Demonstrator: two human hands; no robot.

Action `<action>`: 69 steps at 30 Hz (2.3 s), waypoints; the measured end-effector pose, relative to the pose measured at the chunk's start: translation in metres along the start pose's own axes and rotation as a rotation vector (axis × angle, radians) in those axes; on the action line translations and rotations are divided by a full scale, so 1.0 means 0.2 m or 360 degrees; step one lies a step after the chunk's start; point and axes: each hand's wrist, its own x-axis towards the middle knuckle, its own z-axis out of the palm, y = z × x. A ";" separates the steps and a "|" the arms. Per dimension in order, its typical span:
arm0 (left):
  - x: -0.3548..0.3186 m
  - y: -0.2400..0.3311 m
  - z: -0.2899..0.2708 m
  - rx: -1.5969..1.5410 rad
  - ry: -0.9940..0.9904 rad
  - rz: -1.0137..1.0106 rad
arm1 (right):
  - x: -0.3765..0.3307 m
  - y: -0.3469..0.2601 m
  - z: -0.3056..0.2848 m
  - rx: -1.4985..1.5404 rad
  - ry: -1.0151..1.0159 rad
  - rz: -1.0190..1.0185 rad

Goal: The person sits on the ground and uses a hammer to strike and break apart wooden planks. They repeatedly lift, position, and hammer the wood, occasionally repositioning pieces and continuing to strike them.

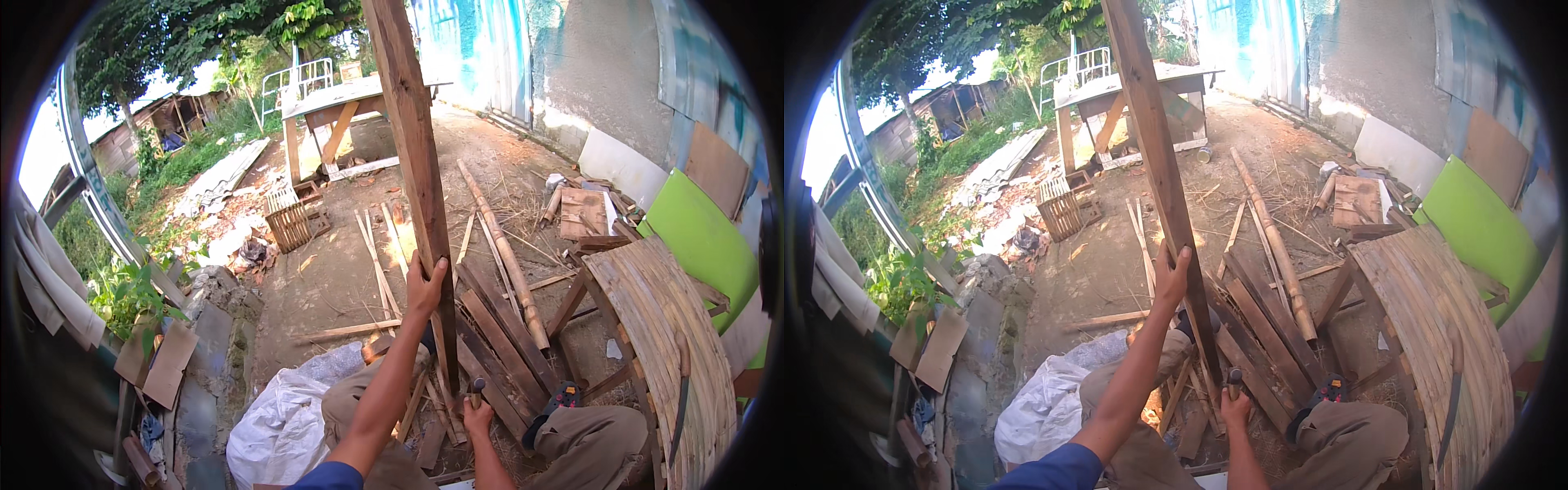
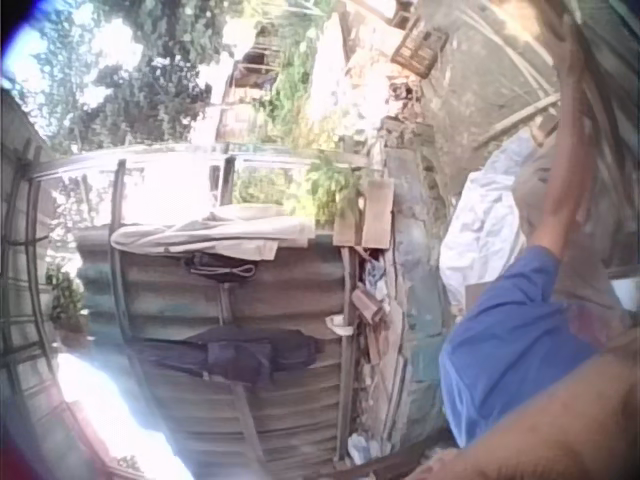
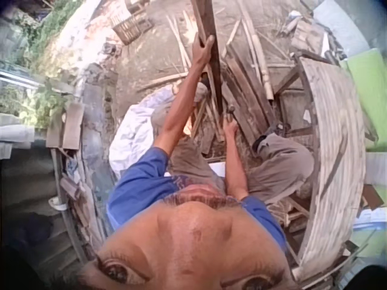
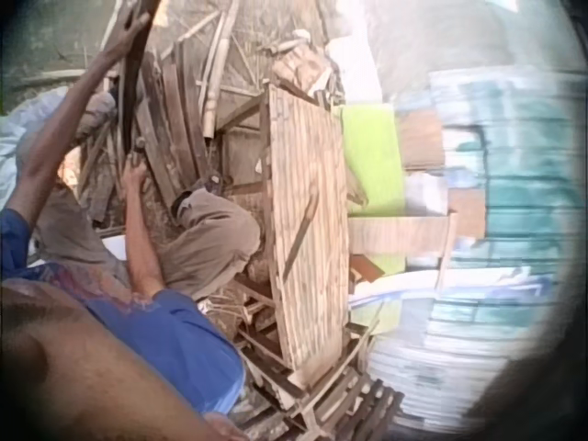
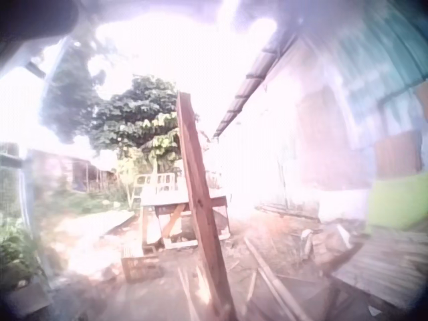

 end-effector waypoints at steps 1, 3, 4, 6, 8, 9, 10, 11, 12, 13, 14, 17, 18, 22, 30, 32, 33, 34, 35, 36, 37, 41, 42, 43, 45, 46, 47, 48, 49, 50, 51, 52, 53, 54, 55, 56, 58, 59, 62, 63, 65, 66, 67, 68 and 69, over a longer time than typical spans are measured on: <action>0.00 0.02 -0.02 0.0046 -0.0009 0.0021 | 0.01 0.00 0.00 0.0042 -0.0016 0.0025; 0.09 0.14 0.02 0.0465 0.0093 0.0531 | 0.05 -0.02 -0.02 0.0137 -0.0030 0.0075; 0.10 0.16 0.04 0.0353 0.0049 0.0321 | 0.06 0.03 -0.03 0.0124 -0.0002 0.0080; 0.12 0.19 0.05 0.0134 0.0014 0.0113 | 0.07 0.04 0.03 0.0143 0.0116 -0.0074; 0.12 0.09 -0.01 -0.0046 0.0064 0.0084 | 0.02 -0.04 0.00 0.0155 0.0035 -0.0049; 0.12 0.03 -0.02 -0.0091 0.0081 0.0088 | 0.03 -0.05 0.01 0.0155 0.0049 -0.0150; 0.13 -0.01 0.00 -0.0130 0.0093 0.0088 | 0.04 -0.07 -0.02 0.0147 0.0010 -0.0107; 0.13 -0.02 0.02 -0.0166 0.0104 0.0096 | 0.06 -0.04 -0.02 0.0173 -0.0004 -0.0151; 0.10 -0.03 -0.02 -0.0140 0.0125 0.0119 | 0.04 -0.10 -0.04 0.0252 -0.0109 -0.0074; 0.13 -0.02 0.02 -0.0160 0.0122 0.0199 | 0.07 -0.04 -0.01 0.0312 -0.0095 -0.0083; 0.13 -0.02 0.00 -0.0171 0.0119 0.0212 | 0.07 -0.07 -0.01 0.0208 -0.0157 -0.0032; 0.18 -0.02 0.08 -0.0269 0.0058 0.0266 | 0.12 0.05 0.01 0.0005 -0.0107 0.0020; 0.18 -0.01 0.09 -0.0264 0.0043 0.0260 | 0.11 0.10 0.03 -0.0041 -0.0092 0.0019; 0.19 -0.03 0.04 -0.0197 0.0090 0.0277 | 0.16 -0.05 0.05 0.0114 -0.0130 -0.0144; 0.29 -0.06 0.10 -0.0112 0.0148 0.0210 | 0.36 -0.18 0.22 0.0401 -0.0151 -0.0447; 0.32 -0.07 0.17 -0.0175 0.0163 0.0261 | 0.40 0.06 0.32 0.0180 0.0003 -0.0275; 0.33 -0.09 0.14 -0.0178 0.0183 0.0286 | 0.39 0.11 0.38 0.0191 0.0012 -0.0257; 0.35 -0.09 0.14 -0.0180 0.0193 0.0262 | 0.39 0.15 0.39 0.0190 0.0041 -0.0234; 0.37 -0.09 0.15 -0.0180 0.0191 0.0238 | 0.41 0.19 0.41 0.0189 0.0072 -0.0212; 0.38 -0.11 0.15 -0.0173 0.0193 0.0202 | 0.44 0.19 0.41 0.0219 0.0007 -0.0188; 0.36 -0.12 0.15 -0.0173 0.0192 0.0151 | 0.46 0.19 0.40 0.0239 -0.0055 -0.0150; 0.39 -0.17 0.17 -0.0103 0.0235 0.0189 | 0.49 0.24 0.38 0.0179 -0.0173 -0.0044; 0.38 -0.19 0.14 -0.0111 0.0254 0.0181 | 0.48 0.19 0.37 0.0149 -0.0184 -0.0106; 0.38 -0.21 0.12 -0.0124 0.0270 0.0173 | 0.47 0.10 0.34 0.0117 -0.0190 -0.0168; 0.38 -0.16 0.19 -0.0128 0.0193 0.0163 | 0.45 0.13 0.28 0.0039 -0.0062 -0.0333; 0.39 -0.16 0.21 -0.0165 0.0196 0.0128 | 0.48 0.14 0.30 0.0026 0.0022 -0.0470; 0.39 -0.16 0.21 -0.0110 0.0185 0.0166 | 0.47 0.16 0.30 0.0111 -0.0026 -0.0437; 0.40 -0.16 0.21 -0.0091 0.0193 0.0173 | 0.49 0.12 0.29 0.0190 -0.0062 -0.0417; 0.40 -0.16 0.22 -0.0073 0.0199 0.0182 | 0.48 0.06 0.27 0.0271 -0.0108 -0.0383; 0.40 -0.17 0.21 -0.0116 0.0176 0.0154 | 0.48 0.16 0.35 0.0209 -0.0135 -0.0253; 0.41 -0.17 0.20 -0.0162 0.0159 0.0135 | 0.48 0.15 0.34 0.0039 -0.0203 -0.0157; 0.41 -0.17 0.19 -0.0208 0.0140 0.0118 | 0.46 0.15 0.33 -0.0143 -0.0287 -0.0065; 0.40 -0.17 0.19 -0.0181 0.0174 0.0142 | 0.44 0.15 0.30 -0.0170 -0.0318 -0.0071; 0.37 -0.16 0.20 -0.0156 0.0205 0.0157 | 0.41 0.14 0.27 -0.0200 -0.0349 -0.0067; 0.35 -0.15 0.21 -0.0129 0.0237 0.0170 | 0.40 0.13 0.25 -0.0231 -0.0382 -0.0061; 0.37 -0.14 0.22 -0.0061 0.0219 0.0144 | 0.46 0.10 0.24 -0.0181 -0.0399 -0.0065; 0.35 -0.13 0.23 -0.0087 0.0216 0.0147 | 0.47 0.10 0.22 -0.0200 -0.0455 -0.0048; 0.34 -0.12 0.23 -0.0099 0.0215 0.0148 | 0.47 0.10 0.21 -0.0209 -0.0485 -0.0039; 0.33 -0.11 0.23 -0.0088 0.0174 0.0199 | 0.43 0.11 0.23 -0.0109 -0.0414 -0.0027; 0.33 -0.11 0.23 -0.0123 0.0152 0.0194 | 0.42 0.13 0.23 -0.0107 -0.0394 -0.0021; 0.33 -0.12 0.22 -0.0189 0.0108 0.0182 | 0.42 0.16 0.25 -0.0101 -0.0356 -0.0010; 0.34 -0.12 0.20 -0.0130 0.0113 0.0194 | 0.41 0.18 0.26 -0.0112 -0.0308 -0.0087; 0.34 -0.13 0.19 -0.0097 0.0110 0.0163 | 0.42 0.19 0.28 -0.0125 -0.0259 -0.0165; 0.36 -0.13 0.17 0.0030 0.0170 0.0213 | 0.42 0.21 0.29 -0.0138 -0.0208 -0.0242; 0.38 -0.14 0.16 0.0147 0.0226 0.0264 | 0.42 0.23 0.30 -0.0219 -0.0131 -0.0264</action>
